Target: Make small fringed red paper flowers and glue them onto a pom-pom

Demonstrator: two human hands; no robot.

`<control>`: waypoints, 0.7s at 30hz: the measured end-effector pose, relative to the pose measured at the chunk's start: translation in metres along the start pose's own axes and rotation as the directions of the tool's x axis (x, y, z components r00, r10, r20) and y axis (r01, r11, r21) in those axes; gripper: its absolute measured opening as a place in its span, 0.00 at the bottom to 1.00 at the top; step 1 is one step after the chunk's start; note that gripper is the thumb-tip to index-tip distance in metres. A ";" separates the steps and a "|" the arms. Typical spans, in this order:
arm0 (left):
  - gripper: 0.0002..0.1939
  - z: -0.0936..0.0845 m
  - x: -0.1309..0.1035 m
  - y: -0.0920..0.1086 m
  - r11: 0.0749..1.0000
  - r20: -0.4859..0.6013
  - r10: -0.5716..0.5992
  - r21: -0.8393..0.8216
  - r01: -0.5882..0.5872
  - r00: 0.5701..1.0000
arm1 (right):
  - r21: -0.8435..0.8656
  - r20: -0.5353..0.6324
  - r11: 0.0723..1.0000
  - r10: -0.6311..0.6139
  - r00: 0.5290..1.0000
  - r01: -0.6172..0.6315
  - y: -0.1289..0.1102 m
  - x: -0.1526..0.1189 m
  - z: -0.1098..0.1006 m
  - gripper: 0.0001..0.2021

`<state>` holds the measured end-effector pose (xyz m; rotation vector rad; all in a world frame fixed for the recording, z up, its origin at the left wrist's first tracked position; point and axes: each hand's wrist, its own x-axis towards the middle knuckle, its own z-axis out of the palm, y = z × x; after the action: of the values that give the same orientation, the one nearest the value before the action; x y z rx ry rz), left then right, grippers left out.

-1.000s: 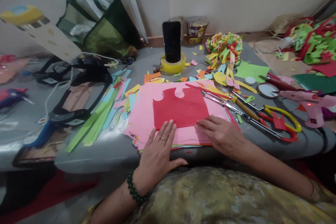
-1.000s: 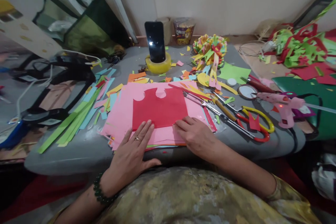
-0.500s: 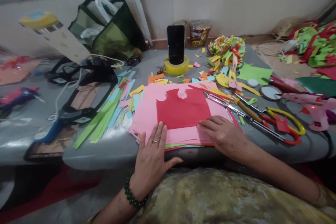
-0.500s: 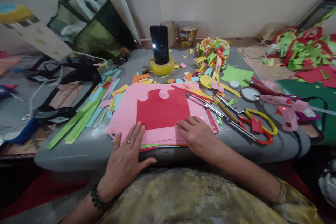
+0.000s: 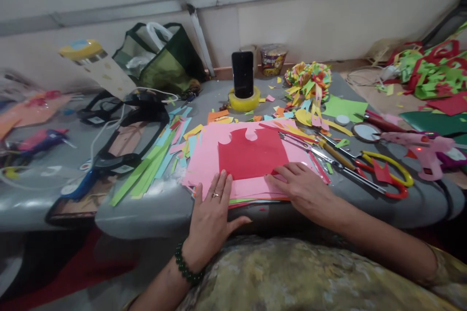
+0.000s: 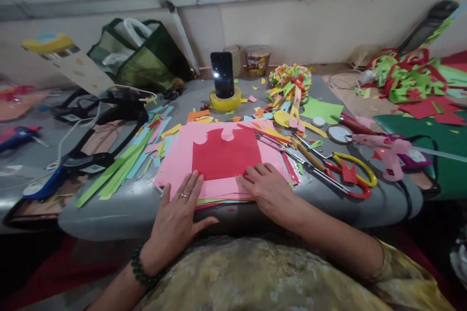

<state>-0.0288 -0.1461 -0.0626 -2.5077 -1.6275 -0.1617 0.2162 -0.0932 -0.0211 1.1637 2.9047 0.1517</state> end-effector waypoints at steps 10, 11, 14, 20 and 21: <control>0.44 0.004 0.000 -0.002 0.999 0.001 -0.023 0.022 0.023 1.000 | -0.043 -0.192 0.995 0.083 0.978 -0.093 0.023 -0.036 0.010 0.19; 0.45 0.006 -0.001 -0.002 0.999 -0.011 -0.020 0.029 0.020 1.000 | -0.035 -0.192 0.995 0.086 0.978 -0.095 0.025 -0.038 0.012 0.19; 0.52 0.008 -0.006 -0.006 0.999 -0.080 0.011 0.043 -0.008 0.997 | 0.001 -0.172 0.997 0.077 0.982 -0.078 0.030 -0.044 0.013 0.22; 0.59 -0.027 0.016 -0.040 0.960 -0.244 0.260 -0.041 -0.278 0.934 | 0.120 -0.162 0.992 0.047 0.986 -0.027 0.058 -0.018 -0.043 0.23; 0.56 -0.036 0.033 -0.047 0.951 -0.239 0.276 -0.073 -0.300 0.931 | 0.173 -0.164 0.983 0.096 0.982 -0.067 0.064 -0.003 -0.056 0.21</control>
<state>-0.0587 -0.1040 -0.0181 -2.6572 -1.1790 -0.4930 0.2602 -0.0541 0.0406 1.3607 3.0711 0.0085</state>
